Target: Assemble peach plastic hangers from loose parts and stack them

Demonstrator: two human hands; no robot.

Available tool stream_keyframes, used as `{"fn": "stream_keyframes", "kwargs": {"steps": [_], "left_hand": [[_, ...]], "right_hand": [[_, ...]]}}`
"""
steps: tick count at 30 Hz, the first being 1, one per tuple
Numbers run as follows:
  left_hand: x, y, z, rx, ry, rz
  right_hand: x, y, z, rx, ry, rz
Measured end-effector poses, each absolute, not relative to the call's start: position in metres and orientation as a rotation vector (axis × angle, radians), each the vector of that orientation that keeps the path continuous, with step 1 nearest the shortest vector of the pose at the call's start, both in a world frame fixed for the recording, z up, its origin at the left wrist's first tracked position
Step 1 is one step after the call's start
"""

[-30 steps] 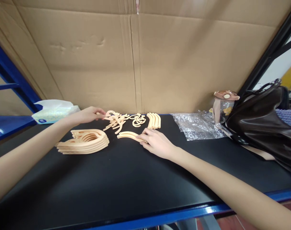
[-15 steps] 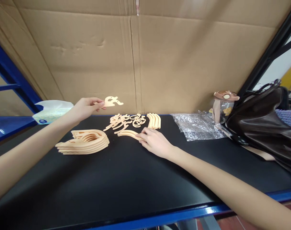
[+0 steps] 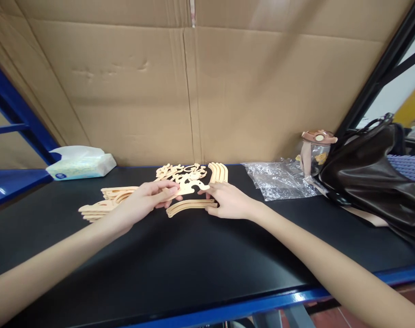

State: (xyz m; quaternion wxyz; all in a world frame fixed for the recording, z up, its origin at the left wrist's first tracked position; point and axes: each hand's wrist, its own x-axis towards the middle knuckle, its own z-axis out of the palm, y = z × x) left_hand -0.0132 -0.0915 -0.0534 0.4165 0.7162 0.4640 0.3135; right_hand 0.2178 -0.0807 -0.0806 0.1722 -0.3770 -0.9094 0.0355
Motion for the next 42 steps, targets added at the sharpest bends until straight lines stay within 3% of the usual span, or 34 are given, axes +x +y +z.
{"fn": "stream_keyframes", "kwargs": {"steps": [7, 16, 27, 35, 42], "left_hand": [[-0.016, -0.096, -0.061, 1.778, 1.173, 0.841], [-0.019, -0.101, -0.062, 1.868, 1.0, 0.662], [-0.013, -0.112, -0.068, 2.045, 1.047, 0.539], [-0.009, -0.127, -0.072, 2.832, 1.056, 0.378], [-0.01, -0.127, -0.072, 2.957, 1.075, 0.323]], "right_hand": [[0.217, -0.085, -0.074, -0.95, -2.28, 0.341], [0.211, -0.092, -0.073, -0.903, -2.184, 0.296], [0.214, -0.094, -0.063, -0.968, -2.294, 0.597], [0.211, -0.102, -0.061, -1.03, -2.53, 0.48], [0.207, -0.104, -0.064, -1.095, -2.682, 0.144]]}}
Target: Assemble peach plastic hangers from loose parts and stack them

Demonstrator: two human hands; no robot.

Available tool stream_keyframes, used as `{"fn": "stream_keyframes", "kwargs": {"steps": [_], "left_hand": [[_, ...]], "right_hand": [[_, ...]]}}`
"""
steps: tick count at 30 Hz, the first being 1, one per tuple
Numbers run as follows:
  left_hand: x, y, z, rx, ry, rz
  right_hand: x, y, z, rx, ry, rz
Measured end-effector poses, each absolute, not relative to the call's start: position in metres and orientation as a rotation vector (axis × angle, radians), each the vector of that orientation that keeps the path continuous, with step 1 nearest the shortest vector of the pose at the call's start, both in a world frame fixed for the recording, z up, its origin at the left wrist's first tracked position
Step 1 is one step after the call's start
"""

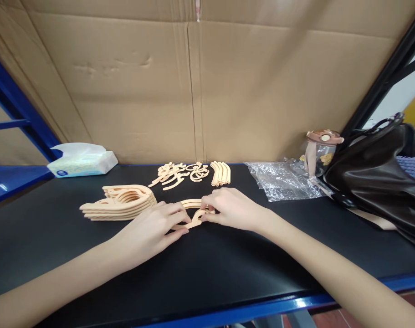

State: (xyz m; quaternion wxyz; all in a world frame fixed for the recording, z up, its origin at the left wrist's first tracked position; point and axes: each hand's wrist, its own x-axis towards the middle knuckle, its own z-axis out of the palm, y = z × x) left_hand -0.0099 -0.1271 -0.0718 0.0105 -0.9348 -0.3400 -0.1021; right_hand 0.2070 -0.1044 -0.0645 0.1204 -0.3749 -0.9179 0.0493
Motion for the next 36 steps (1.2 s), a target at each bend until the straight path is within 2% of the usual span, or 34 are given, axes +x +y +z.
{"fn": "stream_keyframes", "kwargs": {"steps": [12, 17, 23, 36], "left_hand": [[-0.009, -0.126, -0.073, -2.955, -1.057, -0.336], [-0.011, -0.125, -0.073, -2.882, -1.025, -0.35], [-0.013, -0.124, -0.074, -2.922, -0.94, -0.348], [-0.014, -0.126, -0.076, -2.913, -0.951, -0.311]], "right_hand": [[0.208, -0.101, -0.065, -1.029, -2.662, -0.228], [0.216, -0.08, -0.058, -1.133, -2.529, -0.387], [0.209, -0.035, -0.054, -1.304, -2.643, -0.57], [0.156, 0.025, -0.067, -1.335, -2.697, -0.622]]}}
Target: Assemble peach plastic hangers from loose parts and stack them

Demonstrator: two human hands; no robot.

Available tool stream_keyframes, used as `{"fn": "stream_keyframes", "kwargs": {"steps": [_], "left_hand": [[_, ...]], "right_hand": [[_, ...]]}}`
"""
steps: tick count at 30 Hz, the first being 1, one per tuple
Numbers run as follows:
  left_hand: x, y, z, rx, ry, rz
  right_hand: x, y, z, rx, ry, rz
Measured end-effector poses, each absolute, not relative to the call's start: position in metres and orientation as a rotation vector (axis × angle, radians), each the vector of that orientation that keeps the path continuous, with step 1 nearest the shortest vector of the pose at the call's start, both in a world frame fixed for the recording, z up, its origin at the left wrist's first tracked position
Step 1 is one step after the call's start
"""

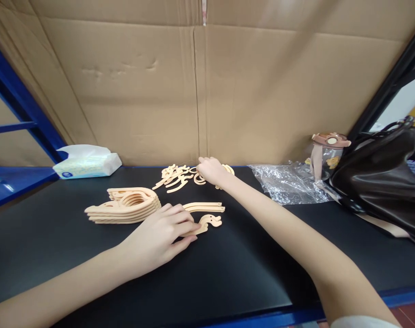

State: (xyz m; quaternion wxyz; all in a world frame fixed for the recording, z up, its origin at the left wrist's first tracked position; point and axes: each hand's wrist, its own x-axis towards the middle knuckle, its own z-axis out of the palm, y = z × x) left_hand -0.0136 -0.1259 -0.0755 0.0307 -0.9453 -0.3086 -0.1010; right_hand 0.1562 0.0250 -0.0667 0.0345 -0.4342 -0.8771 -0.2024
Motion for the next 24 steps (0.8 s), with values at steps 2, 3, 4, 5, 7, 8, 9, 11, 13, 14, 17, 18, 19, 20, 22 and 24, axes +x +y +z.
{"fn": "stream_keyframes", "kwargs": {"steps": [2, 3, 4, 5, 7, 8, 9, 11, 13, 14, 17, 18, 19, 20, 22, 24], "left_hand": [[-0.013, -0.126, -0.075, -2.913, -0.946, -0.318], [-0.013, -0.126, -0.075, -2.916, -0.944, -0.32], [-0.013, -0.127, -0.075, -2.917, -0.943, -0.322], [-0.013, -0.127, -0.075, -2.917, -0.945, -0.324], [-0.013, -0.127, -0.075, -2.918, -0.948, -0.327], [-0.013, -0.127, -0.075, -2.918, -0.948, -0.329], [-0.013, -0.127, -0.075, -2.919, -0.947, -0.331], [-0.013, -0.126, -0.076, -2.92, -0.942, -0.336], [-0.013, -0.126, -0.076, -2.919, -0.941, -0.336], [-0.013, -0.126, -0.076, -2.921, -0.943, -0.333], [-0.013, -0.126, -0.075, -2.924, -0.94, -0.338], [-0.013, -0.127, -0.075, -2.922, -0.937, -0.347], [-0.012, -0.127, -0.075, -2.918, -0.934, -0.359], [-0.012, -0.127, -0.075, -2.913, -0.933, -0.371], [-0.012, -0.127, -0.074, -2.907, -0.932, -0.374], [-0.012, -0.127, -0.073, -2.904, -0.926, -0.365]], "right_hand": [[0.154, 0.028, -0.067, -1.312, -2.715, -0.632], [0.154, 0.029, -0.066, -1.297, -2.722, -0.64], [0.154, 0.029, -0.066, -1.28, -2.728, -0.65], [0.153, 0.03, -0.067, -1.263, -2.732, -0.661], [0.154, 0.03, -0.068, -1.234, -2.737, -0.687], [0.154, 0.029, -0.069, -1.22, -2.74, -0.7], [0.154, 0.029, -0.069, -1.207, -2.743, -0.713], [0.154, 0.028, -0.07, -1.184, -2.749, -0.739], [0.155, 0.028, -0.07, -1.164, -2.754, -0.761], [0.156, 0.027, -0.07, -1.159, -2.755, -0.769], [0.158, 0.027, -0.067, -1.181, -2.753, -0.776], [0.159, 0.028, -0.066, -1.203, -2.749, -0.776], [0.16, 0.029, -0.065, -1.231, -2.742, -0.775], [0.161, 0.03, -0.064, -1.264, -2.733, -0.774], [0.163, 0.033, -0.063, -1.327, -2.72, -0.764], [0.165, 0.035, -0.063, -1.364, -2.729, -0.741]]}}
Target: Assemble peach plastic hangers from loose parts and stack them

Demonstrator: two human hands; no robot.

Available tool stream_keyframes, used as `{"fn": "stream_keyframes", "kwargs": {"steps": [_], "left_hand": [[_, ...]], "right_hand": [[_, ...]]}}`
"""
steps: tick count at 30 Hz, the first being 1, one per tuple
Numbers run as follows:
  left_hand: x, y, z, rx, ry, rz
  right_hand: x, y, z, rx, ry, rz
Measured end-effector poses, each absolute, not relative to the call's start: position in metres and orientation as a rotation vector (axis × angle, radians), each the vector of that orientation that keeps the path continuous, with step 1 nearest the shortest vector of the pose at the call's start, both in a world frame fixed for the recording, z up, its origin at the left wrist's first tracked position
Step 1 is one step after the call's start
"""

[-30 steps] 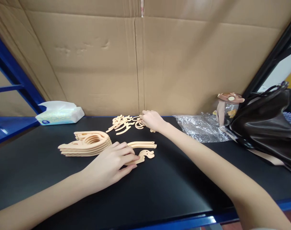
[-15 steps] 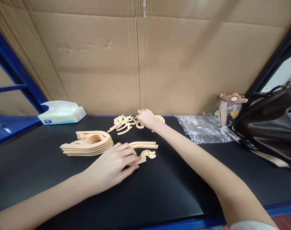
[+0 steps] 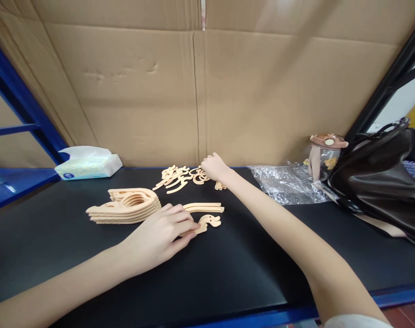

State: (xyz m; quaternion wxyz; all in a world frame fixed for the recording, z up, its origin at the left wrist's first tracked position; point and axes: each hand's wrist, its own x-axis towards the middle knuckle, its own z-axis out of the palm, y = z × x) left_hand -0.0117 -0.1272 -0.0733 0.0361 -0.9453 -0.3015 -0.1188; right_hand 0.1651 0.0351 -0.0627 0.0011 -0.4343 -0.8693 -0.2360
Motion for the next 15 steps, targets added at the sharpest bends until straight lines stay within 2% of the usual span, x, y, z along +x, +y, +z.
{"fn": "stream_keyframes", "kwargs": {"steps": [9, 15], "left_hand": [[-0.013, -0.128, -0.073, -2.898, -0.929, -0.357], [-0.013, -0.127, -0.074, -2.897, -0.914, -0.351]], "right_hand": [[0.17, 0.035, -0.065, -1.262, -2.765, -0.749], [0.182, 0.025, -0.05, -1.254, -2.612, -0.76]]}}
